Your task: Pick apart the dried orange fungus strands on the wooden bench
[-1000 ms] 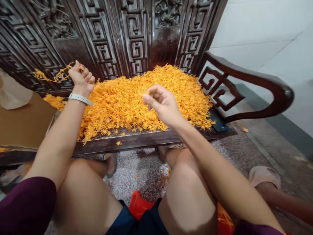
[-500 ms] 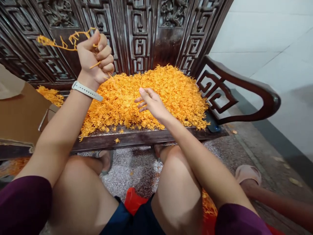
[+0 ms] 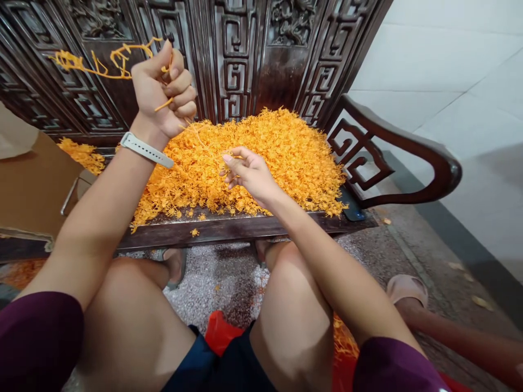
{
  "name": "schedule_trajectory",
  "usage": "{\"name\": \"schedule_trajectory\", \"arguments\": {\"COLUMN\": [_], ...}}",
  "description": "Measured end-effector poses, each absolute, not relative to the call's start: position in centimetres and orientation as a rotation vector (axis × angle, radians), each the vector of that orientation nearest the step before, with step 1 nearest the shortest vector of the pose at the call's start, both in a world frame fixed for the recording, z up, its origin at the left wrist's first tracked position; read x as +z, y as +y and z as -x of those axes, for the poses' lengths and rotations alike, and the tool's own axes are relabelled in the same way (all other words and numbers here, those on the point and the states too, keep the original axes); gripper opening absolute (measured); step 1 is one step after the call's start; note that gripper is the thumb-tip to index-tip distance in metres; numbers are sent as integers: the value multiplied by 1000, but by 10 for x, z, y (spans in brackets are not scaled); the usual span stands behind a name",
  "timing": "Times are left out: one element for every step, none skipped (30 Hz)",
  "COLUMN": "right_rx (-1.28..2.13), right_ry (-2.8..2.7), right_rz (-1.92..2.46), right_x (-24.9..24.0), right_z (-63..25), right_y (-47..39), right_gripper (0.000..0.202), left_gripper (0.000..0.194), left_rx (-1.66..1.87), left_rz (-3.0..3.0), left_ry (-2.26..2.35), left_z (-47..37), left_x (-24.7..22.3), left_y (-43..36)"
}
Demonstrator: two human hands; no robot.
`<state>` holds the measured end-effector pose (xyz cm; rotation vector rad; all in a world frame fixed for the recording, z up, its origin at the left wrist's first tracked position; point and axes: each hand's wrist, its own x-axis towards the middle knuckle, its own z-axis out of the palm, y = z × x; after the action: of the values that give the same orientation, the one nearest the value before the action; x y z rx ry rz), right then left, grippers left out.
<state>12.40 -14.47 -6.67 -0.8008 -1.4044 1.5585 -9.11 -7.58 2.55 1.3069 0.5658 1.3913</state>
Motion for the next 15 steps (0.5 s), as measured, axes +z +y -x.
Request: {"name": "schedule_trajectory", "arguments": {"right_rx": [1526,1488,1451,1417,1383,1349,1310,1265,1214,1158,1100,1042,981,914,843], "right_ry": [-1397,-1387,-1374,-1360,-1344,-1333,-1328,-1334,-1350,-1376,-1412,-1452,-1484,-1502,-1502], "right_rz": [795,784,768,747,726,709,697,687,676,661,637,607,578,555,543], "right_x": [-67,-68,-68,-69,-69,-68,-67,-64,-60,-54,-47,-39,-31,-24,-20], "right_z": [-124,-125,-125,-125,-125,-125,-124,-123,-122,-122,-123,-126,-130,-136,-143], "right_y": [-144,-142,-140,-138,-135,-133,-132,-132,-135,-140,-148,-156,-165,-173,-177], "right_gripper": [45,44,45,46,47,48,49,49,49,49,48,46,43,39,34], "left_gripper": [50,52,55,57,58,58,58,58,58,58,58,59,59,60,60], "left_rx": [1394,1393,1392,1393,1401,1409,1416,1421,1426,1443,1477,1521,1586,1632,1661], "left_rz": [-1322,-1334,-1343,-1348,-1349,-1342,-1326,-1305,-1283,-1259,-1234,-1208,-1175,-1131,-1081], "left_ry": [567,577,597,624,652,683,718,753,786,823,867,913,972,1026,1065], "left_z": [91,91,91,91,91,90,90,89,90,93,98,106,118,131,147], "left_x": [24,24,23,21,20,18,15,11,6,1,-5,-11,-17,-22,-25], "left_y": [-75,-75,-74,-73,-71,-69,-65,-60,-54,-48,-41,-36,-31,-28,-27]}}
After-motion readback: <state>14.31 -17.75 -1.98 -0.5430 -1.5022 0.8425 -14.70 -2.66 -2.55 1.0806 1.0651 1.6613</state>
